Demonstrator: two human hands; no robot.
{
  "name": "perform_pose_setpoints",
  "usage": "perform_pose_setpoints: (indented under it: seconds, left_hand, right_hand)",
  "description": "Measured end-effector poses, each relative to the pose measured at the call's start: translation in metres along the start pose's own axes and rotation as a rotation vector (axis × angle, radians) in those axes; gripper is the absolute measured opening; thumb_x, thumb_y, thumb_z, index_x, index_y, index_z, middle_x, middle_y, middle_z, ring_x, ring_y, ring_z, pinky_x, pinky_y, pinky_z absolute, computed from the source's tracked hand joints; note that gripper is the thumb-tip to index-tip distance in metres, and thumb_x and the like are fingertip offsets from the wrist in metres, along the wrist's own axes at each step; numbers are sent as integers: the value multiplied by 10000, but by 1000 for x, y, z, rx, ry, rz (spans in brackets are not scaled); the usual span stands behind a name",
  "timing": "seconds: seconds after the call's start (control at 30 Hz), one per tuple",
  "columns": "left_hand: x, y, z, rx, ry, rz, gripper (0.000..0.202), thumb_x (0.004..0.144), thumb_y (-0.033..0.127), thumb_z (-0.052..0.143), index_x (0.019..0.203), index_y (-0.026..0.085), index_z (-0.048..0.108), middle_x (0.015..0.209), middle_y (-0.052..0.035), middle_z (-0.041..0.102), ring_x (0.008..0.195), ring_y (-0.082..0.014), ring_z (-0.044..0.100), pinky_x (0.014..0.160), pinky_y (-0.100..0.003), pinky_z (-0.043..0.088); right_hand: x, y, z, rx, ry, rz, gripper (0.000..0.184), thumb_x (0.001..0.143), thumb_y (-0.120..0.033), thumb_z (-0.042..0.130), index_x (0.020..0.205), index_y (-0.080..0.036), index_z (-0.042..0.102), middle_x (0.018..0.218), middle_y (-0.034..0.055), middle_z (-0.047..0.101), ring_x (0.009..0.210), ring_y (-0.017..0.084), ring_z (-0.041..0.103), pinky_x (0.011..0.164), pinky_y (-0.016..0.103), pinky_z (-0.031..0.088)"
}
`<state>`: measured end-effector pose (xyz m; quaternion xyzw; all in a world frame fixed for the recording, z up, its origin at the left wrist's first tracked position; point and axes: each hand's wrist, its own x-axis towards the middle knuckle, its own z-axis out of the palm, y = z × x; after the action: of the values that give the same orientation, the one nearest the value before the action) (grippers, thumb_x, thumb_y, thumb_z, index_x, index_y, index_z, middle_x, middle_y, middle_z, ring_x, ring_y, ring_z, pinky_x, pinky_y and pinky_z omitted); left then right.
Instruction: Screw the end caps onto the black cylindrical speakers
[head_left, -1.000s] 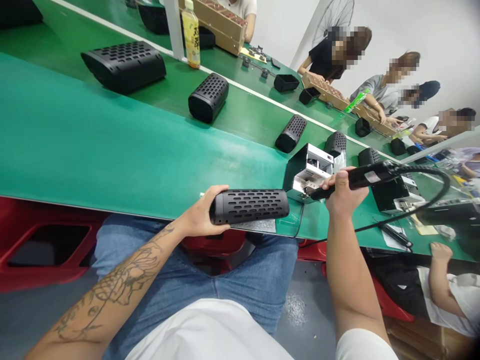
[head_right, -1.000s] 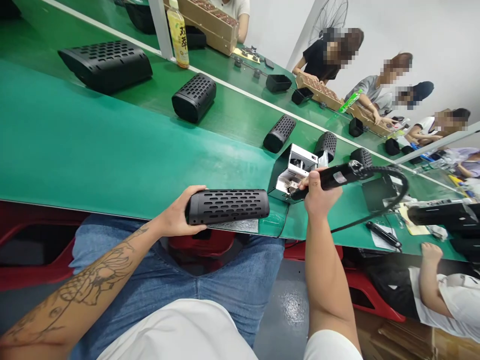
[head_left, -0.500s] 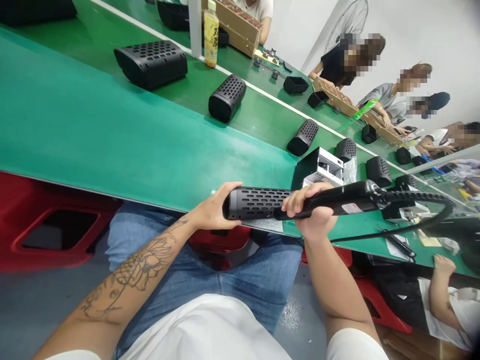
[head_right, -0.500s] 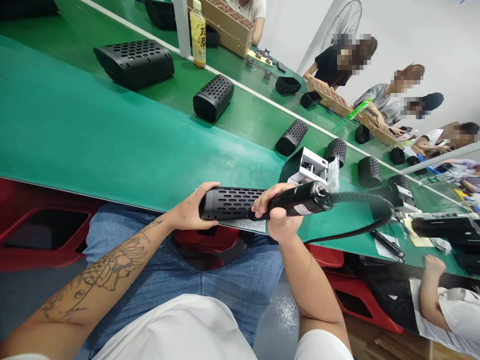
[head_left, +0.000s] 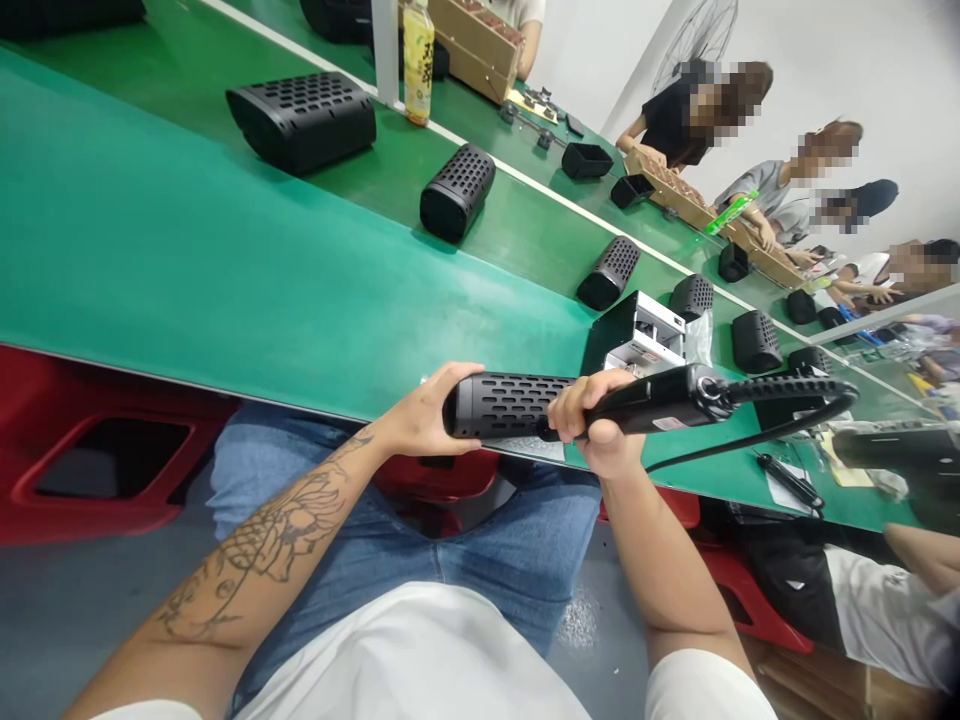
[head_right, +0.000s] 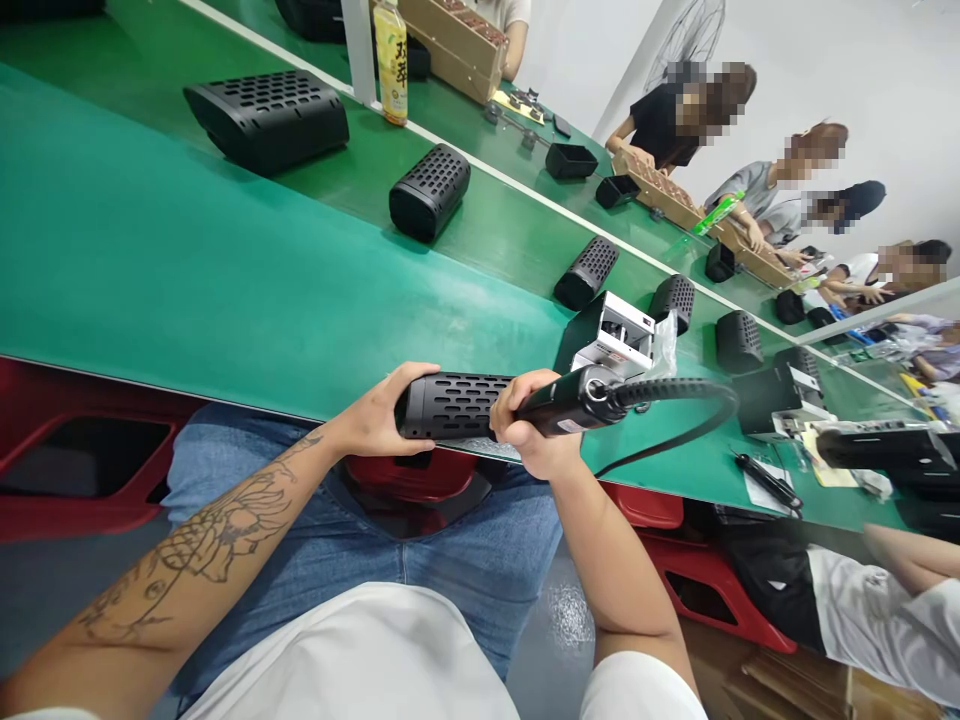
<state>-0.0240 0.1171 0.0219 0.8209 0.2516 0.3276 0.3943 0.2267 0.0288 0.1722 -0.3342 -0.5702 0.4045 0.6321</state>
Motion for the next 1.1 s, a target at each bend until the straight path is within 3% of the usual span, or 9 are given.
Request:
perform_pose_setpoints:
  seconds: [0.2,0.3,0.4,0.47,0.57,0.63,0.83,0.97,1.1]
  left_hand:
    - [-2,0,-3,54,-7,-4,1083,826,484,997,1742,279,458,1703,-169,624,1549,-427,696,1340,-578,594]
    - [-3,-1,-3,80,5,22,1077,866,458,960,1773,274,410,1721,-179,611,1566,-421,689,1361,-583,576]
    - [-4,-3,-1,91,31,47,1066,875,426,951,1778,277,403,1718,-179,614,1580,-415,681,1369,-576,573]
    - [-5,-5,1,91,47,65,1069,859,419,964,1769,279,420,1699,-174,628,1579,-416,681,1373,-582,571]
    - [-5,-6,3,93,65,78,1061,852,422,967,1762,281,441,1681,-168,644,1565,-413,693,1365,-584,580]
    - [-5,-6,3,97,70,71,1056,847,422,968,1759,282,452,1682,-168,648,1556,-413,701,1360,-581,586]
    - [-3,-2,3,79,60,18,1072,823,424,980,1751,276,465,1698,-172,646,1567,-419,698,1373,-573,578]
    - [-2,1,3,54,60,6,1048,835,452,971,1740,266,475,1711,-175,639,1574,-418,695,1376,-569,575]
    - [-2,4,3,37,56,-27,1042,836,453,973,1736,263,484,1722,-176,635,1575,-421,689,1380,-588,568]
  right_hand:
    - [-7,2,2,39,-64,-47,471,870,-580,1039,877,-268,685,579,-89,666,433,116,597,504,275,587]
    - [-4,-10,-12,-25,36,-41,547,862,-720,995,877,-267,690,556,-90,648,422,131,602,516,306,615]
    - [14,-23,-57,-197,379,-166,590,870,-815,931,932,-279,693,536,-119,596,401,131,571,486,299,578]
    - [30,-23,-99,-382,641,-284,543,860,-727,982,948,-273,697,557,-122,613,426,126,590,510,291,568]
    - [43,-8,-152,-530,779,-321,595,853,-780,946,849,-272,637,543,-110,611,427,136,586,494,307,539]
    - [40,7,-171,-532,786,-285,601,865,-793,921,841,-279,611,528,-117,590,414,143,574,486,320,537]
    - [10,18,-165,-518,698,-179,560,883,-735,945,913,-259,651,557,-113,611,424,145,589,499,323,561]
    - [21,7,-165,-507,756,-359,514,932,-724,899,946,-269,660,558,-112,617,447,157,601,536,338,581]
    - [35,8,-174,-502,752,-303,593,880,-781,910,839,-285,588,505,-126,567,392,146,552,480,324,544]
